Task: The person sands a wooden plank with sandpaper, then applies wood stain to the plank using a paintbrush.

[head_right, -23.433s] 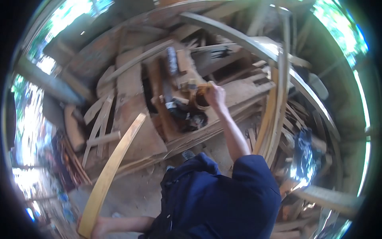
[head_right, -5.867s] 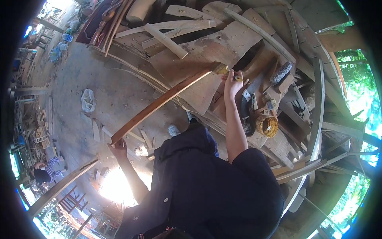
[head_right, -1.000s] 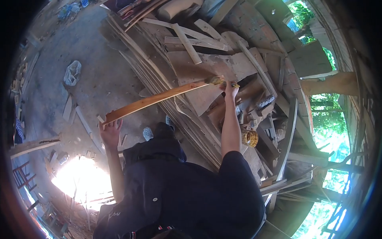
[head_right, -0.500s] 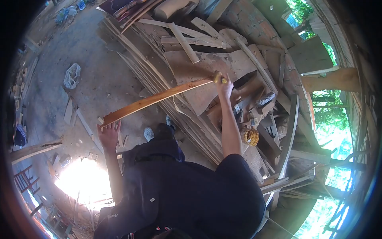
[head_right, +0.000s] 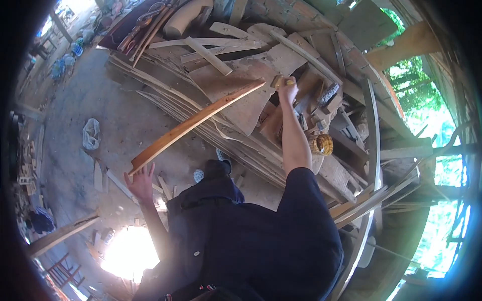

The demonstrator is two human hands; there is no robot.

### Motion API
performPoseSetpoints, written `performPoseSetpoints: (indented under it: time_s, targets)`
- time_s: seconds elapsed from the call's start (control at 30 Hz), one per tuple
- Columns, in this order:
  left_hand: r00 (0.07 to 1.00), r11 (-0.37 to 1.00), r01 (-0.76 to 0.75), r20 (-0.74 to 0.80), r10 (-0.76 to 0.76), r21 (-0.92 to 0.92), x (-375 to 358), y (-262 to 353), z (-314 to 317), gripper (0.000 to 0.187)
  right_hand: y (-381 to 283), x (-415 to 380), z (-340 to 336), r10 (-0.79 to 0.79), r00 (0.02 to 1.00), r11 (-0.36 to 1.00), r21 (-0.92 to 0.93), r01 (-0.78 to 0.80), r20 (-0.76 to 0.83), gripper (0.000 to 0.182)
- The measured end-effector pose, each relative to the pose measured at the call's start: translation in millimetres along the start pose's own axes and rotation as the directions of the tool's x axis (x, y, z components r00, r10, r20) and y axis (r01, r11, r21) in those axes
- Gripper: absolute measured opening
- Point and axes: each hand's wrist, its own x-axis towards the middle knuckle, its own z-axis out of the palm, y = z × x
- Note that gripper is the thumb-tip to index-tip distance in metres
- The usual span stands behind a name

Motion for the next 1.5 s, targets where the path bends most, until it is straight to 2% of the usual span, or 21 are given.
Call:
performPoseSetpoints:
  time_s: [0.07, 0.13, 0.2, 0.27, 0.33, 0.4, 0.43, 0.53, 0.6, 0.67, 0.73, 0.77, 0.83, 0.93, 1.03, 1.07, 1.1, 1.2, 1.33, 1.4, 1.5]
  targets:
    - [0.955, 0.994, 0.05, 0.286, -0.075, 0.093, 15, 10, -40, 0.062, -59, -11, -40, 0.201, 0.979, 0.965, 0.178, -0.194, -0.021, 0.017]
    - [0.964, 0.982, -0.001, 0.261, -0.05, 0.191, 24, 13, -51, 0.063, -53, -16, -74, 0.06, 0.988, 0.97, 0.241, -0.024, -0.141, 0.018]
    - [0.989, 0.91, -0.148, 0.05, 0.139, 0.388, 15, 2, -25, 0.066, -55, -31, -120, -0.076, 0.948, 0.995, 0.045, 0.095, -0.31, 0.019]
    - [0.984, 0.879, -0.167, 0.023, 0.175, 0.447, 17, 1, -21, 0.069, -100, -60, -172, 0.067, 0.902, 0.993, -0.062, -0.103, -0.427, 0.024]
    - [0.98, 0.844, -0.172, -0.001, 0.2, 0.508, 18, -2, -18, 0.072, -72, -64, -219, -0.04, 0.827, 0.955, -0.266, -0.134, -0.561, 0.031]
    - [0.973, 0.826, -0.162, -0.053, 0.225, 0.54, 19, -3, -13, 0.078, -60, -72, -261, -0.099, 0.806, 0.874, -0.438, -0.209, -0.583, 0.036]
    - [0.978, 0.823, -0.146, -0.044, 0.203, 0.549, 19, -2, -13, 0.078, -61, -76, -275, -0.032, 0.796, 0.872, -0.406, -0.273, -0.604, 0.038]
    - [0.979, 0.809, -0.109, -0.078, 0.187, 0.577, 17, 1, -7, 0.083, -41, -73, -309, -0.005, 0.774, 0.785, -0.482, -0.389, -0.633, 0.036]
    - [0.973, 0.768, -0.156, -0.039, 0.229, 0.622, 11, -1, 4, 0.087, -34, -70, -323, 0.052, 0.791, 0.752, -0.497, -0.434, -0.61, 0.038]
    - [0.982, 0.74, -0.137, -0.01, 0.19, 0.658, 12, 4, -1, 0.089, -13, -66, -334, 0.12, 0.853, 0.674, -0.589, -0.446, -0.509, 0.04]
    - [0.961, 0.662, -0.257, 0.116, 0.249, 0.704, 10, 2, 6, 0.089, 10, -61, -335, 0.181, 0.897, 0.577, -0.695, -0.428, -0.402, 0.044]
    - [0.963, 0.661, -0.252, 0.117, 0.242, 0.707, 8, 0, 10, 0.089, 15, -59, -332, 0.238, 0.901, 0.574, -0.696, -0.432, -0.364, 0.044]
    - [0.94, 0.509, -0.311, 0.181, 0.289, 0.802, 2, -1, 17, 0.09, 20, -58, -324, 0.253, 0.918, 0.553, -0.732, -0.397, -0.307, 0.044]
    - [0.922, 0.411, -0.36, 0.253, 0.293, 0.837, -8, -1, 30, 0.087, 39, -66, -308, 0.269, 0.932, 0.541, -0.763, -0.355, -0.243, 0.042]
    - [0.936, 0.33, -0.319, 0.24, 0.258, 0.888, -7, 4, 35, 0.079, 67, -69, -303, 0.296, 0.933, 0.572, -0.745, -0.343, -0.202, 0.038]
    - [0.935, 0.33, -0.32, 0.238, 0.264, 0.888, -11, 3, 43, 0.079, 71, -69, -302, 0.309, 0.93, 0.607, -0.712, -0.353, -0.198, 0.036]
    - [0.933, 0.322, -0.336, 0.267, 0.242, 0.885, -18, 1, 51, 0.074, 75, -71, -302, 0.207, 0.952, 0.617, -0.724, -0.307, -0.228, 0.033]
    - [0.931, 0.336, -0.35, 0.287, 0.224, 0.874, -20, 1, 53, 0.068, 81, -71, -309, 0.27, 0.95, 0.686, -0.661, -0.303, -0.155, 0.035]
    - [0.92, 0.388, -0.361, 0.254, 0.3, 0.848, -21, -3, 50, 0.067, 74, -76, -307, 0.247, 0.953, 0.704, -0.644, -0.3, -0.173, 0.036]
    - [0.918, 0.417, -0.37, 0.256, 0.304, 0.83, -22, -6, 51, 0.067, 92, -80, -312, 0.168, 0.973, 0.684, -0.691, -0.232, -0.16, 0.035]
    - [0.911, 0.464, -0.384, 0.247, 0.329, 0.798, -22, -10, 55, 0.067, 68, -79, -313, 0.212, 0.944, 0.681, -0.655, -0.327, -0.252, 0.034]
